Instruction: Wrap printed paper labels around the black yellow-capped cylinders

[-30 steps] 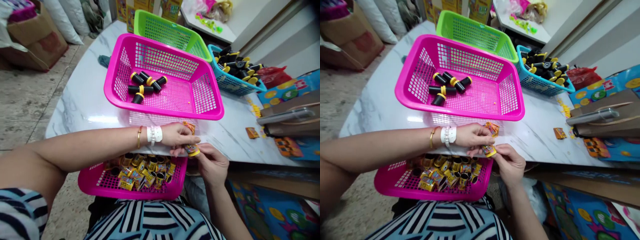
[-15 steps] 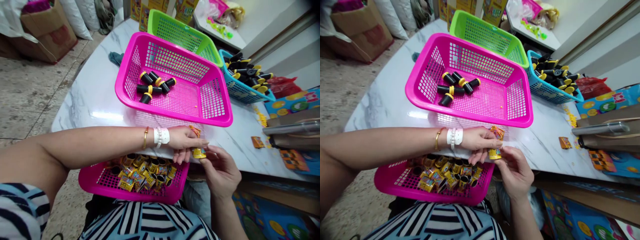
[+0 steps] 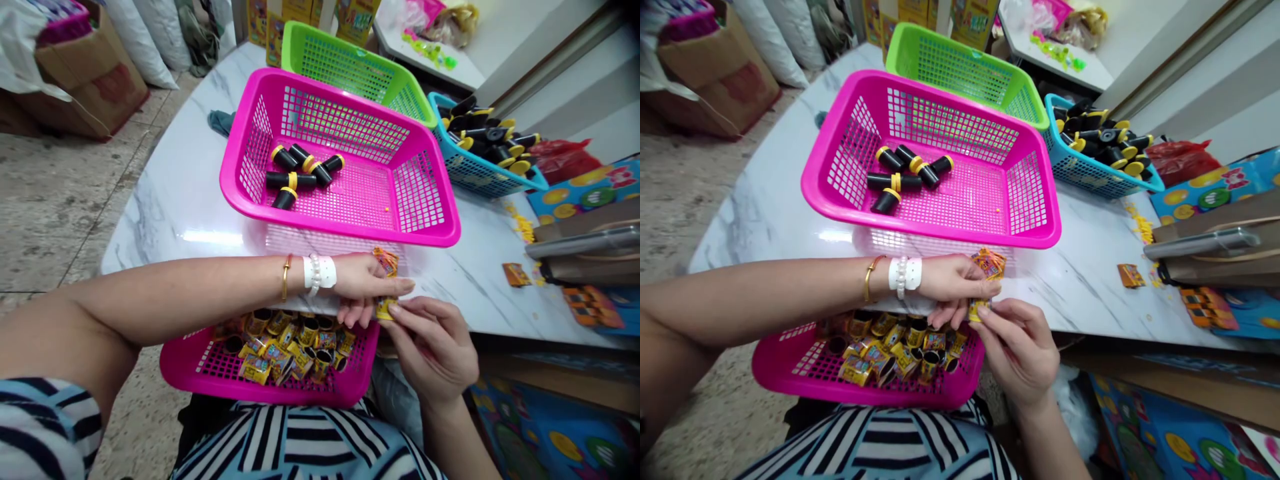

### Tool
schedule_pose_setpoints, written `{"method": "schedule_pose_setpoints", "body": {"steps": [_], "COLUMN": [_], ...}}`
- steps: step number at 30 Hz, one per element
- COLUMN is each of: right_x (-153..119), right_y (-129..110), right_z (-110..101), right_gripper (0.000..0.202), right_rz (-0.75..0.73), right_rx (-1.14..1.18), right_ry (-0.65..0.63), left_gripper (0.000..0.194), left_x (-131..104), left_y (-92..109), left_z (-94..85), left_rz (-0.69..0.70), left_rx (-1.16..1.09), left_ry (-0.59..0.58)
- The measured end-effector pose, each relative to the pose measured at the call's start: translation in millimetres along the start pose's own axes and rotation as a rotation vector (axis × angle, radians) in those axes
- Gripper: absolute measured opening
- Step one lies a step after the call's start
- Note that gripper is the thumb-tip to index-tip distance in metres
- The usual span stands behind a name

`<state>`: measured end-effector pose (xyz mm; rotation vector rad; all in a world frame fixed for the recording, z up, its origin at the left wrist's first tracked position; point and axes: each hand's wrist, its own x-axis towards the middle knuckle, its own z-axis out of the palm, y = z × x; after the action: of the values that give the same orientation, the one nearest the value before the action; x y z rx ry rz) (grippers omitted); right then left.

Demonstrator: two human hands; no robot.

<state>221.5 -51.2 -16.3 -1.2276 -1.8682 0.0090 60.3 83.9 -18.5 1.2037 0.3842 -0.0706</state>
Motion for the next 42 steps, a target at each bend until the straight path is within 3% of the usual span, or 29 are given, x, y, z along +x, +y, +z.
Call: {"method": "schedule_pose_setpoints", "body": {"steps": [4, 10, 16, 18, 22, 25, 27, 31, 35, 38, 42], "right_x": [0, 7, -5, -13, -26, -23, -12, 20, 41, 41, 27], "right_y": [-4, -15, -17, -19, -27, -28, -19, 20, 52, 50, 32], "right_z": [1, -2, -6, -6, 2, 8, 9, 11, 26, 30, 19], "right_gripper": [0.025, 0.037, 0.037, 0.037, 0.030, 0.017, 0.016, 0.020, 0.013, 0.013, 0.011], "right_rz": [0.034, 0.008, -0.001, -0.002, -0.057, -0.158, -0.151, 0.021, 0.117, 0.111, 0.060], "right_rx": [0.059, -0.019, 0.096, 0.121, 0.081, 0.052, -0.007, -0.230, -0.205, -0.158, -0.147], "right_ry": [0.043, -0.089, -0.134, -0.133, -0.191, -0.264, -0.209, -0.013, -0.113, -0.076, 0.101], "left_gripper": [0.062, 0.058, 0.057, 0.058, 0.053, 0.043, 0.036, 0.030, 0.025, 0.024, 0.042], "left_x": [-4, -10, -19, -22, -23, -19, -16, -12, -13, -15, -17], "left_y": [6, 9, 13, 14, 16, 15, 13, 9, 9, 9, 9], "left_z": [-0.7, 1.9, 10.2, 13.3, 11.2, 4.5, 0.8, -2.3, -1.0, 2.7, 10.8], "left_rz": [-0.051, -0.010, -0.025, -0.009, 0.060, 0.047, 0.014, 0.009, 0.026, 0.066, 0.170], "left_rx": [-0.019, 0.094, 0.161, 0.231, 0.412, 0.481, 0.524, 0.613, 0.632, 0.599, 0.478], "left_ry": [-0.018, 0.070, 0.081, 0.189, 0.578, 0.737, 0.793, 0.810, 0.853, 0.893, 0.891]}}
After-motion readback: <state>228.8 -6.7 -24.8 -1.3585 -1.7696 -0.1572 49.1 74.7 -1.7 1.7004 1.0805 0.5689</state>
